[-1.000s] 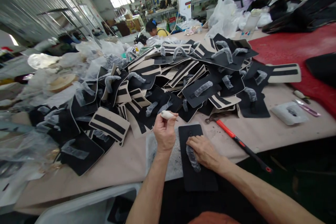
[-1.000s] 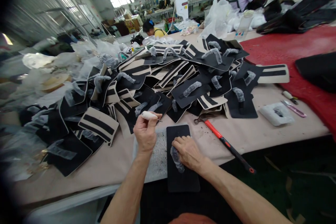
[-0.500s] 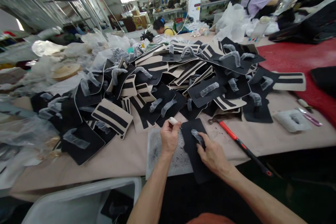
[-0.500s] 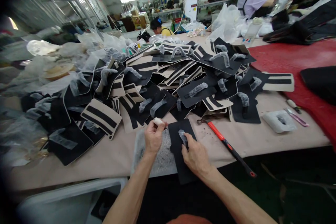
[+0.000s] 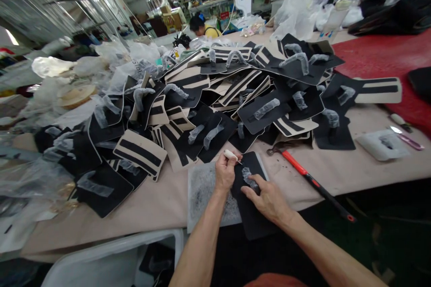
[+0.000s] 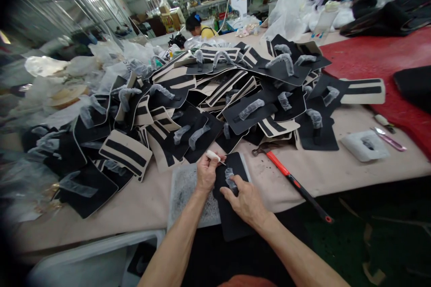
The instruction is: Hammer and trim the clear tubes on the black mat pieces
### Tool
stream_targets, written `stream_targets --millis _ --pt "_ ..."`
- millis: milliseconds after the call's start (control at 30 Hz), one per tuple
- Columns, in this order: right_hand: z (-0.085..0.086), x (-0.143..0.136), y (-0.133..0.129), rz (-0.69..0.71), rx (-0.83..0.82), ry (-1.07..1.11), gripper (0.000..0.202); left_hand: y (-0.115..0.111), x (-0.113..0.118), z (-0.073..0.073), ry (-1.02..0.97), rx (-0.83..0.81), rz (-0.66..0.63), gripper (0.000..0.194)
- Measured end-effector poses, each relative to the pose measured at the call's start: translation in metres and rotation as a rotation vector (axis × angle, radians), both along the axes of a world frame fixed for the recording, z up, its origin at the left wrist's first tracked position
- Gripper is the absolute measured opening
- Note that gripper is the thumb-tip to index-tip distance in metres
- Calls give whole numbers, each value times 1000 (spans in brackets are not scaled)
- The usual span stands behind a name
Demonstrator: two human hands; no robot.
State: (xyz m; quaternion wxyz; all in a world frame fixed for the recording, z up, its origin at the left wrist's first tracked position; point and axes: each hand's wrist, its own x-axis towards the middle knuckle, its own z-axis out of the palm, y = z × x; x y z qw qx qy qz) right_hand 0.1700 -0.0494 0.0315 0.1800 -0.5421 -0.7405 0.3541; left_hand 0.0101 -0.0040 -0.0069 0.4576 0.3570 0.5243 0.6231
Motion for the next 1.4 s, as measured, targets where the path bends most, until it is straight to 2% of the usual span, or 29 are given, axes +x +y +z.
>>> stream_targets --millis 300,400,500,567,633,700,767,833,900,967,1067,1133,1200,1233,1333,1400 --pt "-2 0 0 15 10 -43 41 2 0 1 156 -15 -32 27" --pt "0 -1 -1 13 -8 -50 43 0 1 3 313 1 -22 20" --pt "4 4 0 60 -19 14 45 -2 4 5 555 41 -29 13" --pt "6 16 5 80 24 101 42 -4 7 7 699 92 -78 12" --pt "4 38 14 0 147 114 38 -4 10 8 774 147 -170 14" --pt "-3 69 29 -146 312 -29 39 -2 11 10 748 166 -230 16" --pt "-13 103 43 -228 392 -270 39 0 9 12 649 136 -223 14" --pt "-22 130 55 -215 314 -449 30 3 6 13 540 95 -196 11" --pt "-27 146 61 -196 124 -449 15 4 4 13 482 83 -205 11" --pt "-25 149 60 -225 -193 -230 6 3 4 12 492 101 -220 13" --pt "-10 138 51 -241 -644 152 9 -1 5 8 601 149 -240 18" --pt "8 125 44 -271 -757 290 15 -3 6 6 645 166 -238 20" --pt "32 113 39 -312 -687 326 27 -3 6 7 611 156 -219 17" --pt "45 107 39 -309 -577 315 33 -3 6 7 582 147 -210 15" --pt "85 88 44 -225 -39 175 39 -2 5 8 548 133 -207 11" --pt "101 77 50 -161 262 71 37 -2 5 7 577 134 -213 11"
